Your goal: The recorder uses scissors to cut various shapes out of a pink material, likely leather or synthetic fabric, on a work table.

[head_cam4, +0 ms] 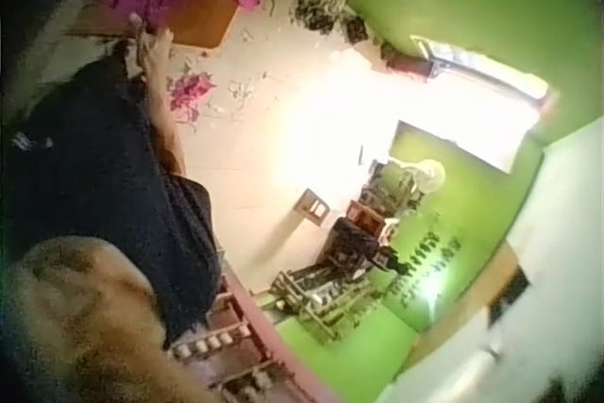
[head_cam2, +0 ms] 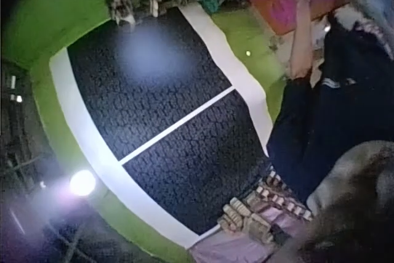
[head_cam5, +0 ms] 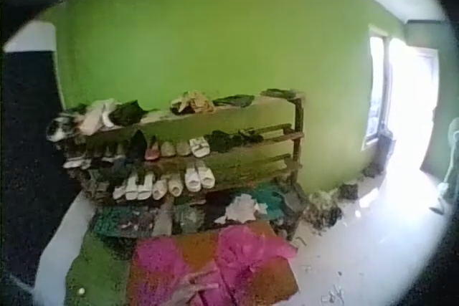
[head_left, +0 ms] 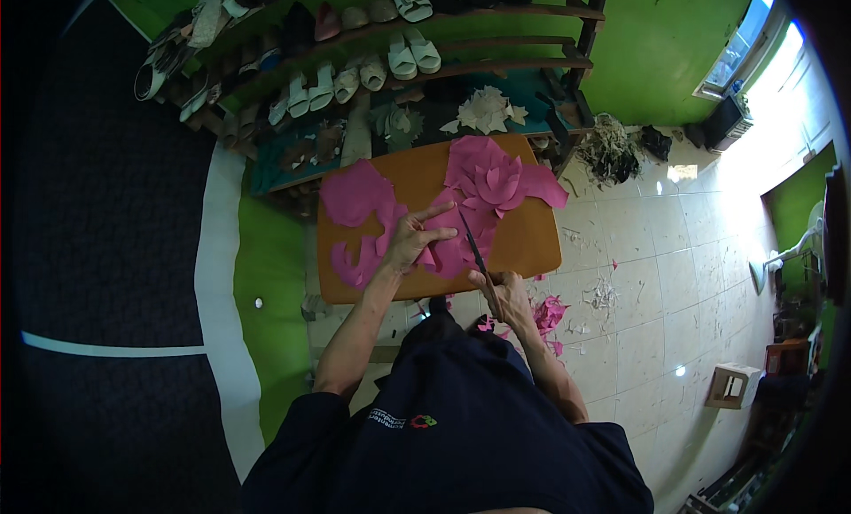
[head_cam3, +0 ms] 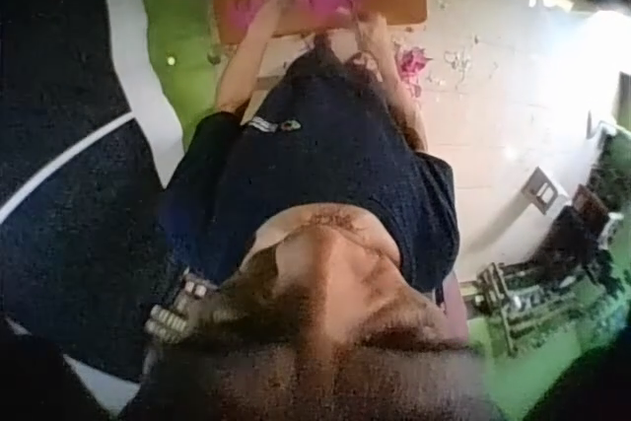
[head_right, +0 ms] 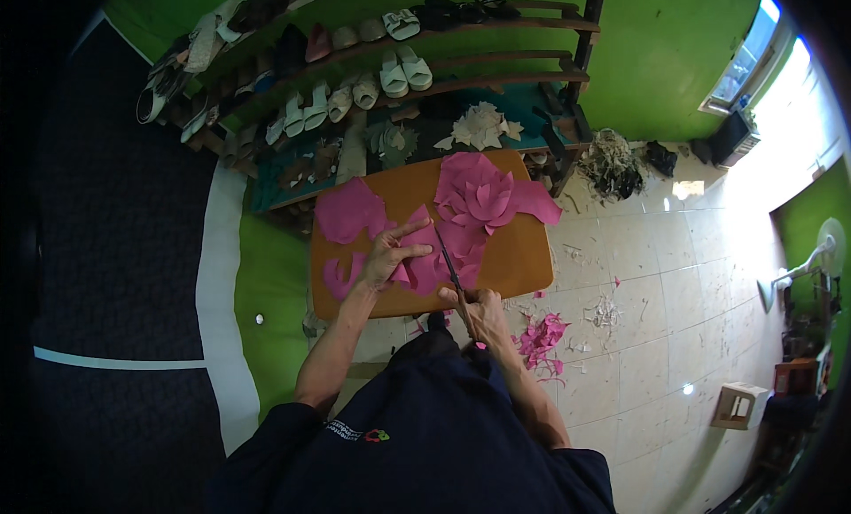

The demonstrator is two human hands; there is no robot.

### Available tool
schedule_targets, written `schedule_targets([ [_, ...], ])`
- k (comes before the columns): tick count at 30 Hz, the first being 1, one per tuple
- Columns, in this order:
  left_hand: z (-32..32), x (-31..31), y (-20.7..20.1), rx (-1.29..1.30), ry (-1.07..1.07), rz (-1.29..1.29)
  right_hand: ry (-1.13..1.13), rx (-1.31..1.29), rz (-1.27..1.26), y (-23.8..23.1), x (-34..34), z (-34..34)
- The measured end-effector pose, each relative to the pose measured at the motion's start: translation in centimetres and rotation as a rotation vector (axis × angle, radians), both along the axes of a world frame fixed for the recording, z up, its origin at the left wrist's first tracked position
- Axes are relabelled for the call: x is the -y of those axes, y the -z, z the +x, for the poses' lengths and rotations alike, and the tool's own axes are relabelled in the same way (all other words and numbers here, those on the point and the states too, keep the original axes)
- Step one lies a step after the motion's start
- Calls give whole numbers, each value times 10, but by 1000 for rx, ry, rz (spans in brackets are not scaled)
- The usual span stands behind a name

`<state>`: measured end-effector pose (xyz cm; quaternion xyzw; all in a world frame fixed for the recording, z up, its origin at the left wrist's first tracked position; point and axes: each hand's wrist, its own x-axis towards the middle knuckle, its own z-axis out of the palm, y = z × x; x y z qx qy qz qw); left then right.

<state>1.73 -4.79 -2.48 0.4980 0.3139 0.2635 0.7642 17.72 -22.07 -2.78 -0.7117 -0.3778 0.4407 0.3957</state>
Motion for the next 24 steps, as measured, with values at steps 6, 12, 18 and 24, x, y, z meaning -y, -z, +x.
schedule_targets([
  [6,-1,2,-4,11,11,-49,44,-88,81,9,5,-4],
  [12,0,10,-23,-99,378,86,370,-609,278,7,-14,-8],
  [18,4,13,-24,-104,353,78,240,-461,325,2,-27,15],
  [24,-7,22,-2,-304,-88,326,421,-503,430,2,-34,14],
])
